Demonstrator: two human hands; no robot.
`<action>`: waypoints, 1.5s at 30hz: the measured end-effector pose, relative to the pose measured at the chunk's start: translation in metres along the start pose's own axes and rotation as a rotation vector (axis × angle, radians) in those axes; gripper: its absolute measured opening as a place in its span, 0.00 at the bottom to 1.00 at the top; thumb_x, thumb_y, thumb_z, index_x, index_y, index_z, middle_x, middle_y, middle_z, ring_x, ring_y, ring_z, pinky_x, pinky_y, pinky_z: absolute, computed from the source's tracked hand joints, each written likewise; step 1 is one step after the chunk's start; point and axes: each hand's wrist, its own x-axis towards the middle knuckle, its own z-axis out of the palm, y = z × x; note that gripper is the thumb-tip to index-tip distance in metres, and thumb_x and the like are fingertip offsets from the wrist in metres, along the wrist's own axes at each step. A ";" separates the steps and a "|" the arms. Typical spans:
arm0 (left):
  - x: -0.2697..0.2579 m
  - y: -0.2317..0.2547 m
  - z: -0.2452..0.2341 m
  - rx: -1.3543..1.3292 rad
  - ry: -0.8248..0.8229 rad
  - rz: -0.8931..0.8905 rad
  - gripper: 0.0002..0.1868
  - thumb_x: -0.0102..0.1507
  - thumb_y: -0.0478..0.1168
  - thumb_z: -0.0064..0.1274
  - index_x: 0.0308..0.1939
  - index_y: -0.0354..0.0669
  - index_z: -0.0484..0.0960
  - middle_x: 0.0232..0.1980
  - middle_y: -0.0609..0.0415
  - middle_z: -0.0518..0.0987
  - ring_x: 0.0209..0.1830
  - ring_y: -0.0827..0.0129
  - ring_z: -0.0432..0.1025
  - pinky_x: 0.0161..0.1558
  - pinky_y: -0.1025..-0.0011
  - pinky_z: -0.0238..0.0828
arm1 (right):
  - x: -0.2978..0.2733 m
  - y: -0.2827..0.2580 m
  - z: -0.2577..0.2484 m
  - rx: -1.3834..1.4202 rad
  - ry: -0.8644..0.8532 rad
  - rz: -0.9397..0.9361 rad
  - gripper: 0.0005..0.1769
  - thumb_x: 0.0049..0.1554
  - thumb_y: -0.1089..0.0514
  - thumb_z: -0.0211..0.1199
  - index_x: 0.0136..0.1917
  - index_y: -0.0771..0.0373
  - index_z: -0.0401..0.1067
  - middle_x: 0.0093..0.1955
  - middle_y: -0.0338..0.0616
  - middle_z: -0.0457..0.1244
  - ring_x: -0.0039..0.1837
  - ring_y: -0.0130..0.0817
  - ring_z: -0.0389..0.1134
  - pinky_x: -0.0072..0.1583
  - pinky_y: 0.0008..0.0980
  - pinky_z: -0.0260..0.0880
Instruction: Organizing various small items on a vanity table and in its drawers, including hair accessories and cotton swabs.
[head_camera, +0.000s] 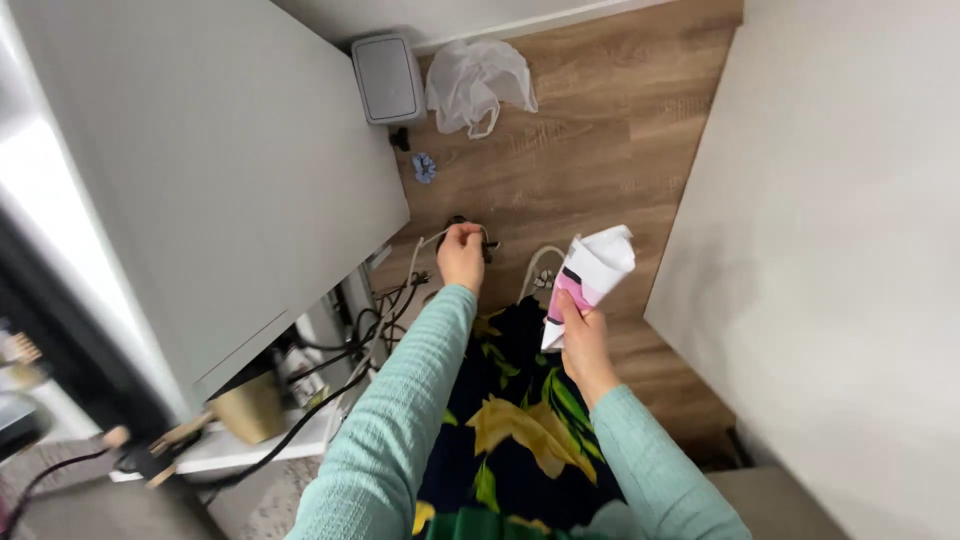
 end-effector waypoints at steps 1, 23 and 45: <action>0.026 -0.015 0.011 -0.006 0.014 -0.017 0.11 0.65 0.42 0.49 0.49 0.51 0.82 0.48 0.52 0.83 0.55 0.60 0.76 0.57 0.59 0.74 | 0.013 -0.002 -0.002 -0.016 -0.013 0.009 0.13 0.60 0.55 0.69 0.41 0.68 0.76 0.33 0.51 0.68 0.36 0.43 0.74 0.37 0.39 0.80; 0.523 -0.278 0.101 0.373 0.381 -0.073 0.25 0.56 0.52 0.63 0.50 0.42 0.76 0.50 0.41 0.81 0.53 0.46 0.76 0.54 0.53 0.73 | 0.274 0.045 0.079 -0.419 -0.256 -0.128 0.08 0.64 0.59 0.60 0.41 0.60 0.74 0.35 0.36 0.61 0.38 0.24 0.62 0.42 0.27 0.65; 0.555 -0.236 0.111 0.671 0.195 0.123 0.11 0.63 0.42 0.56 0.42 0.38 0.76 0.41 0.42 0.80 0.42 0.47 0.77 0.37 0.51 0.76 | 0.284 0.032 0.055 -0.859 -0.341 -0.342 0.21 0.58 0.58 0.60 0.64 0.64 0.75 0.66 0.45 0.69 0.70 0.36 0.66 0.76 0.36 0.57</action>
